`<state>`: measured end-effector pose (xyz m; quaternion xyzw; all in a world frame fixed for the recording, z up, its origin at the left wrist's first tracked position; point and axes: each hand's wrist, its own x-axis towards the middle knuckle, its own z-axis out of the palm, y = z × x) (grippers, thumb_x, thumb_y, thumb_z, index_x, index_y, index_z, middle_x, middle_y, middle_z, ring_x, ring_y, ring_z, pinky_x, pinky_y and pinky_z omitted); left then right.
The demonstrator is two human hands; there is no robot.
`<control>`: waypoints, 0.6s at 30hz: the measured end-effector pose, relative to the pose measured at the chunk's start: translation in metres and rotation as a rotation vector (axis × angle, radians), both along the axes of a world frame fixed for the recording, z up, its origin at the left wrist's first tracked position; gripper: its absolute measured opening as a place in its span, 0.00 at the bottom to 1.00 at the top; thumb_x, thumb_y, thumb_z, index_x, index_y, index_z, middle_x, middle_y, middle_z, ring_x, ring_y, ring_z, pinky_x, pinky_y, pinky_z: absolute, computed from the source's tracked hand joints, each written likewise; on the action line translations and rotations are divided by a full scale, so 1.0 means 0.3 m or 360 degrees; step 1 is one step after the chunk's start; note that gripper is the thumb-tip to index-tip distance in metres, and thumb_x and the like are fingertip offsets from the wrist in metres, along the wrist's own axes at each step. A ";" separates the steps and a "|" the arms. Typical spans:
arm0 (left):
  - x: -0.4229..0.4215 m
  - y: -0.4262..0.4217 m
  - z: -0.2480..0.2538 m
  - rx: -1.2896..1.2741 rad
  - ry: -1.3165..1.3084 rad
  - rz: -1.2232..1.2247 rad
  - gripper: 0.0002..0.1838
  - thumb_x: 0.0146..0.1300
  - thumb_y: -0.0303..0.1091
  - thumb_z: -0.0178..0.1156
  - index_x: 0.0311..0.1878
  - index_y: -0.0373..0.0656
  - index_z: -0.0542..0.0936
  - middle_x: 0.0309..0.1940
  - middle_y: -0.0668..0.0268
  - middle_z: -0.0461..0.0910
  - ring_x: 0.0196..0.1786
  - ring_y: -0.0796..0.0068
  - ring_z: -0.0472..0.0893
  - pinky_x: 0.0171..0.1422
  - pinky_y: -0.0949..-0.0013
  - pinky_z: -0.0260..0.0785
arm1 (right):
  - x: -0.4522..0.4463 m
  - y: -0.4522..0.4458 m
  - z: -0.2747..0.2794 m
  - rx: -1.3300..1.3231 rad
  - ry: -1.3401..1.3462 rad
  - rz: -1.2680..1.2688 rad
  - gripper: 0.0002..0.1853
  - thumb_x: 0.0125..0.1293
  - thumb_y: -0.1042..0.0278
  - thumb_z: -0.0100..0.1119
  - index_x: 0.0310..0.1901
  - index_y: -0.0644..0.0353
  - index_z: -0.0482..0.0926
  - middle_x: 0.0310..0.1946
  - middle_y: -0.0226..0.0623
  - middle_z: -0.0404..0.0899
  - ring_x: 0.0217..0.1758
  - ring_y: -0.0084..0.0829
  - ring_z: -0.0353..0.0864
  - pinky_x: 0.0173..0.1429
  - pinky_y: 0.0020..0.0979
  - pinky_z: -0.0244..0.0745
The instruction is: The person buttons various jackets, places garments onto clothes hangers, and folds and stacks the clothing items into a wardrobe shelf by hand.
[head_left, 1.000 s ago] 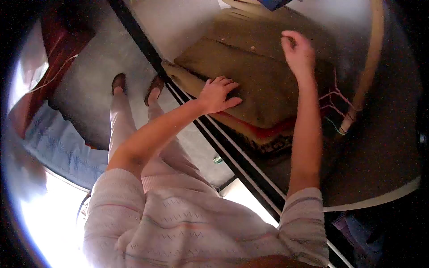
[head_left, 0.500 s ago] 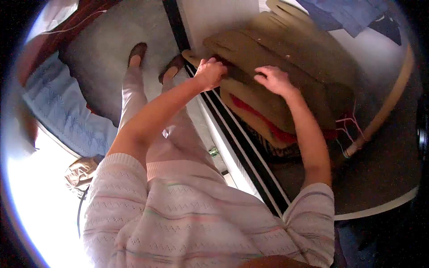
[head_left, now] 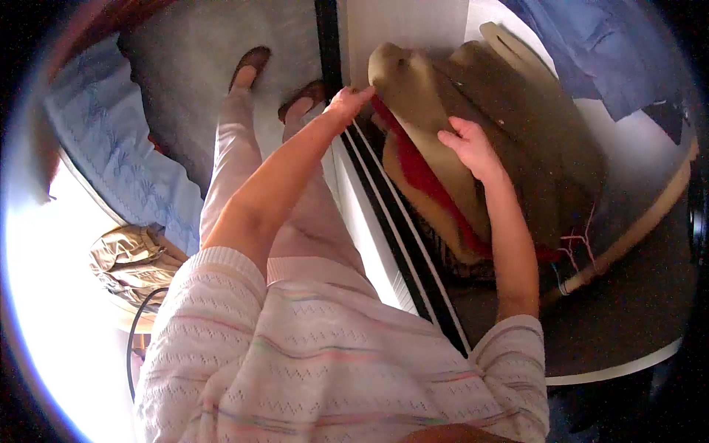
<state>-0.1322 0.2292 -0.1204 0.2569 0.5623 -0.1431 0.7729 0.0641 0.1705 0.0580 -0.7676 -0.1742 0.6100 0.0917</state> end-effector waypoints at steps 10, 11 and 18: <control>-0.052 0.051 -0.162 -0.0770 -0.0440 0.1528 0.22 0.57 0.45 0.58 0.49 0.40 0.74 0.46 0.60 0.76 0.47 0.64 0.75 0.56 0.58 0.66 | -0.094 0.007 0.211 -0.0137 0.0322 0.0550 0.14 0.57 0.69 0.57 0.44 0.67 0.75 0.36 0.28 0.78 0.38 0.20 0.72 0.47 0.25 0.68; -0.076 0.099 -0.153 -0.0804 -0.0473 0.1572 0.20 0.59 0.44 0.56 0.49 0.39 0.73 0.46 0.58 0.77 0.46 0.61 0.76 0.57 0.56 0.65 | -0.095 -0.004 0.207 -0.0128 0.0406 0.0465 0.14 0.57 0.69 0.57 0.44 0.66 0.76 0.36 0.26 0.77 0.39 0.20 0.72 0.49 0.24 0.67; -0.215 0.253 -0.089 -0.0893 -0.0809 0.1696 0.17 0.56 0.34 0.59 0.48 0.39 0.74 0.45 0.60 0.77 0.49 0.61 0.75 0.59 0.53 0.63 | -0.149 0.186 -0.006 -0.0029 0.0371 -0.0048 0.31 0.54 0.61 0.63 0.55 0.69 0.65 0.49 0.39 0.73 0.50 0.28 0.71 0.57 0.30 0.65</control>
